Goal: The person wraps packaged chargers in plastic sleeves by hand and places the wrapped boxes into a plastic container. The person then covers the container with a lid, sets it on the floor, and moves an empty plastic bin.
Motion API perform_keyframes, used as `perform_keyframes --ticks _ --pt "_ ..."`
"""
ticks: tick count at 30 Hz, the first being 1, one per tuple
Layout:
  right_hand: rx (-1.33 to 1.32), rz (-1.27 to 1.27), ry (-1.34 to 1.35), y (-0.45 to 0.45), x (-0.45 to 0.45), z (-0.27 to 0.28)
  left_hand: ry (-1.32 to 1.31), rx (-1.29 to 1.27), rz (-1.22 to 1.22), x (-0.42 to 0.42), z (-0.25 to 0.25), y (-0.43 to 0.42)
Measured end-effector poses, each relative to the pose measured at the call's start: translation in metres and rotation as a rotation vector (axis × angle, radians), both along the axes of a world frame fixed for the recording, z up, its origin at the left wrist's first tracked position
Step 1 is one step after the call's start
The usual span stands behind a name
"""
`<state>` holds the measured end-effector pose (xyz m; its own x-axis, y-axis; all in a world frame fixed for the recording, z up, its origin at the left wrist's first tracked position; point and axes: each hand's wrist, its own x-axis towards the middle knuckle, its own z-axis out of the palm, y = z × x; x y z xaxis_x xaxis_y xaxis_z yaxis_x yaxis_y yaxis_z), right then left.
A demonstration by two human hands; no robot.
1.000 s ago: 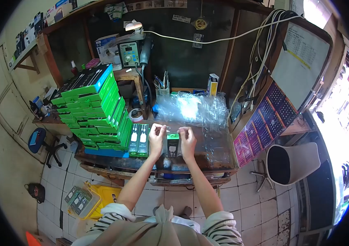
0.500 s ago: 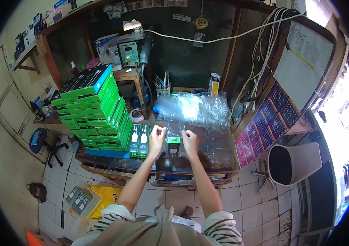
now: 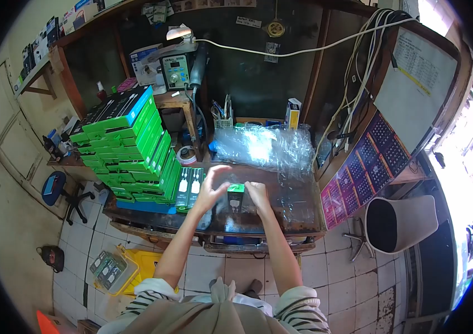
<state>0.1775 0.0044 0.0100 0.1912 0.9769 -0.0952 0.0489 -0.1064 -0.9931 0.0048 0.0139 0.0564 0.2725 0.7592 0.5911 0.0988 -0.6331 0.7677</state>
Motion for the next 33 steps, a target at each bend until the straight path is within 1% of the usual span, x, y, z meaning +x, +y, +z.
perform_keyframes --ticks 1,2,3,4,5,6,7,8,10,11,12,14,15,16,18,19,20,22,23,24,26,27,28,29,30,31,32,33 --pt "-0.003 0.003 0.002 0.001 0.001 -0.002 0.212 -0.009 -0.056 -0.003 0.005 -0.003" --pt "0.060 -0.047 -0.263 0.003 0.002 -0.003 0.296 0.038 -0.063 -0.002 0.010 -0.007" --pt "0.123 -0.099 -0.529 0.004 0.003 -0.003 0.283 -0.009 -0.108 -0.002 0.006 -0.005" --pt "0.121 -0.101 -0.529 0.001 -0.002 0.007 0.269 -0.053 -0.157 -0.001 0.001 -0.001" --pt "0.360 -0.281 -0.540 -0.002 -0.008 0.017 0.270 -0.053 -0.161 0.000 -0.005 0.001" --pt "0.600 -0.460 -0.544 -0.007 -0.013 0.032 0.271 -0.002 -0.102 0.000 -0.012 0.003" --pt "0.637 -0.380 -0.519 -0.011 -0.013 0.044 0.271 0.048 -0.040 0.000 -0.016 0.002" --pt "0.638 -0.376 -0.519 -0.011 -0.014 0.050 0.269 0.048 -0.036 0.000 -0.019 0.001" --pt "0.606 0.035 -0.251 -0.013 -0.016 0.057 0.215 -0.086 -0.028 0.002 -0.024 -0.004" --pt "0.531 0.086 -0.234 -0.018 -0.019 0.058 0.225 -0.100 -0.002 0.001 -0.026 -0.007" --pt "0.512 0.123 -0.237 -0.020 -0.018 0.053 0.224 -0.096 -0.001 0.001 -0.033 -0.008" --pt "0.537 0.140 -0.177 -0.019 -0.018 0.033 0.202 -0.078 0.136 0.002 -0.051 -0.006" --pt "0.534 0.145 -0.217 -0.021 -0.017 0.027 0.160 -0.078 0.079 0.002 -0.053 -0.009" --pt "0.533 0.147 -0.216 -0.022 -0.016 0.020 0.160 -0.079 0.081 0.003 -0.061 -0.011" --pt "0.452 0.089 -0.235 -0.026 -0.017 0.002 0.157 -0.192 0.077 0.004 -0.083 -0.013" --pt "0.377 0.113 -0.105 -0.024 -0.016 -0.016 0.208 -0.204 0.140 0.005 -0.087 -0.017" --pt "0.374 0.112 -0.100 -0.021 -0.016 -0.034 0.213 -0.206 0.139 0.008 -0.090 -0.018" --pt "0.442 0.036 -0.120 -0.020 -0.018 -0.050 0.124 -0.296 0.174 0.014 -0.085 -0.027" --pt "0.468 0.054 -0.102 -0.017 -0.015 -0.057 0.108 -0.278 0.177 0.017 -0.083 -0.029" --pt "0.407 0.008 -0.158 -0.016 -0.014 -0.059 0.112 -0.289 0.193 0.018 -0.084 -0.032" --pt "0.345 0.010 -0.122 -0.012 -0.014 -0.066 0.147 -0.334 0.195 0.017 -0.083 -0.036" --pt "0.274 0.056 -0.100 -0.024 -0.016 -0.040 0.217 -0.366 0.219 0.014 -0.084 -0.039" --pt "0.368 -0.038 -0.092 -0.024 -0.025 -0.044 0.302 -0.299 0.306 0.011 -0.075 -0.047" --pt "0.341 0.039 0.042 -0.024 -0.028 -0.048 0.163 -0.261 0.343 0.010 -0.068 -0.055" --pt "0.309 0.112 0.177 -0.031 -0.033 -0.037 0.029 -0.216 0.377 0.007 -0.063 -0.061" --pt "0.256 0.144 0.222 -0.038 -0.041 -0.028 -0.095 -0.250 0.337 0.000 -0.059 -0.064" --pt "0.254 0.168 0.233 -0.044 -0.051 -0.020 -0.179 -0.253 0.353 -0.007 -0.059 -0.067" --pt "0.232 0.208 0.302 -0.051 -0.064 -0.014 -0.286 -0.324 0.320 -0.014 -0.055 -0.073"
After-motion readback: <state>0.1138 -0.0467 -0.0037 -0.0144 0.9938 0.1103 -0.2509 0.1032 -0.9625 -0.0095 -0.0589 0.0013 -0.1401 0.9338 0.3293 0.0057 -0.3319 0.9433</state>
